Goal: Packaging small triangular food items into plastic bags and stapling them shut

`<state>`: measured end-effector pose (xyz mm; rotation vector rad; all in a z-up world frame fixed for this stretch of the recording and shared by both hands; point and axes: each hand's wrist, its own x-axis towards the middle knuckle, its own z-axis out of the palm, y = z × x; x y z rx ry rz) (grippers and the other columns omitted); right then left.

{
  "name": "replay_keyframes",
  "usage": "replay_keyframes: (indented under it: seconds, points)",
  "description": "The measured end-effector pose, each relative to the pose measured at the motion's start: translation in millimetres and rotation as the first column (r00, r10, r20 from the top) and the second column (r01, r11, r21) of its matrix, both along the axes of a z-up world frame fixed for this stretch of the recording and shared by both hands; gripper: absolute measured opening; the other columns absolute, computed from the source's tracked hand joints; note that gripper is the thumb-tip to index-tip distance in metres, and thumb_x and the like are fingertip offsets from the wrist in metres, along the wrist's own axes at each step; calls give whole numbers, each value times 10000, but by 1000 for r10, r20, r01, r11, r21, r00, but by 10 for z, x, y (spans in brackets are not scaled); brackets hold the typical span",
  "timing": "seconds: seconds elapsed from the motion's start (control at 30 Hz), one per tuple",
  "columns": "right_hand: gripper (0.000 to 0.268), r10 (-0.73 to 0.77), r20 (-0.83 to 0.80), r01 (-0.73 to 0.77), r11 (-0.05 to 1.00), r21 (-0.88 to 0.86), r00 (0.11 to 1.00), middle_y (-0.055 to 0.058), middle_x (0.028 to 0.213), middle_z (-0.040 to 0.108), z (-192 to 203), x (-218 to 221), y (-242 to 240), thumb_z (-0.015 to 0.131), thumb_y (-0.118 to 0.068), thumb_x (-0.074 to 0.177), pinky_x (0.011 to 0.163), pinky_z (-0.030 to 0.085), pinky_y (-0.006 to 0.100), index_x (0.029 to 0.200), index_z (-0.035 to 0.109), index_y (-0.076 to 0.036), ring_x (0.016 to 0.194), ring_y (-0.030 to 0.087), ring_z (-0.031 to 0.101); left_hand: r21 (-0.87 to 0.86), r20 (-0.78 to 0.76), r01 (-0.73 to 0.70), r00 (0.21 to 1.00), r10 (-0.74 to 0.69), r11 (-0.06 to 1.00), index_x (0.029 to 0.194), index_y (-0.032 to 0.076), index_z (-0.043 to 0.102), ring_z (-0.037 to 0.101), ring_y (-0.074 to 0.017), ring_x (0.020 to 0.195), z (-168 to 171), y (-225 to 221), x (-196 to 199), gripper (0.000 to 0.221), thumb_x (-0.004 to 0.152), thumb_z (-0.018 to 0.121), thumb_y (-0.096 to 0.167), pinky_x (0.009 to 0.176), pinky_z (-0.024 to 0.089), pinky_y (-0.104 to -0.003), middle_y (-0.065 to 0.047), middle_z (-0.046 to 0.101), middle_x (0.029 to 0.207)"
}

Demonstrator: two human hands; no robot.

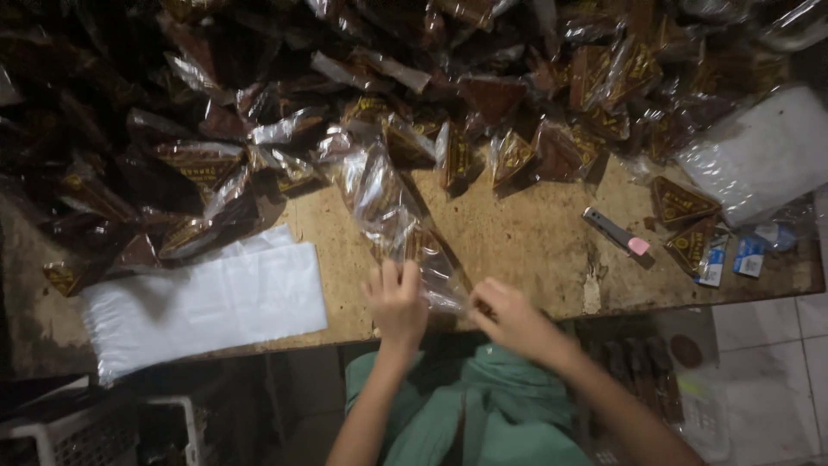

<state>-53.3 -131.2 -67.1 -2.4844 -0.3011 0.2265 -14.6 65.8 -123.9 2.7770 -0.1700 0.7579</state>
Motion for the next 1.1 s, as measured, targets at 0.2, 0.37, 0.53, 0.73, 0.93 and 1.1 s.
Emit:
replay_keyframes:
  seconds: [0.2, 0.37, 0.53, 0.73, 0.93, 1.1]
  points:
    - [352, -403, 140, 371, 905, 209, 905, 245, 797, 596, 484, 1225, -161, 645, -292, 1038, 678, 478, 507, 940, 655, 46, 772, 431, 616, -10, -141, 173, 975, -173, 985, 750, 190, 563, 469, -189, 646, 45, -54, -361, 210, 852, 644, 25, 574, 370, -319, 32, 449, 731]
    - [596, -298, 286, 374, 888, -267, 911, 211, 1233, 373, -372, 1619, -125, 718, -36, 757, 938, 466, 634, 1317, 515, -52, 1151, 500, 402, -114, -58, 354, 930, -362, 928, 993, 163, 670, 504, -314, 765, 430, -285, -659, 240, 957, 476, 26, 664, 441, -406, -104, 624, 1068]
    - [476, -210, 57, 213, 976, -45, 976, 57, 1236, 582, 112, 961, -185, 578, 46, 810, 970, 513, 382, 1219, 698, -164, 1145, 268, 501, -51, -237, 215, 946, -221, 975, 955, 99, 624, 520, -298, 780, 279, -216, -353, 87, 940, 574, 168, 640, 438, -395, -95, 569, 892]
    - [416, -457, 55, 441, 878, 186, 888, 133, 1111, 663, 26, 1075, -585, 578, -54, 834, 955, 510, 460, 1225, 691, -135, 1073, 335, 645, 14, -376, 176, 913, -158, 984, 1059, 138, 700, 644, -271, 809, 277, -215, -205, 179, 939, 687, 270, 723, 501, -386, -60, 679, 849]
    - [521, -381, 261, 452, 829, -330, 887, 163, 1207, 658, -72, 1538, -1492, 646, -36, 808, 935, 478, 534, 1327, 681, -72, 1108, 384, 583, -118, -488, 176, 847, -211, 977, 1078, 172, 690, 596, -261, 896, 203, -26, -303, 277, 867, 776, 328, 753, 481, -389, -37, 632, 959]
    - [611, -486, -61, 406, 786, -466, 872, 50, 859, 756, -10, 1421, -1489, 767, -258, 776, 844, 551, 555, 1380, 680, -232, 954, 335, 732, 0, -268, 148, 953, -143, 989, 1007, 208, 701, 586, -226, 809, -92, -100, -236, 108, 916, 714, 264, 676, 457, -345, -15, 633, 879]
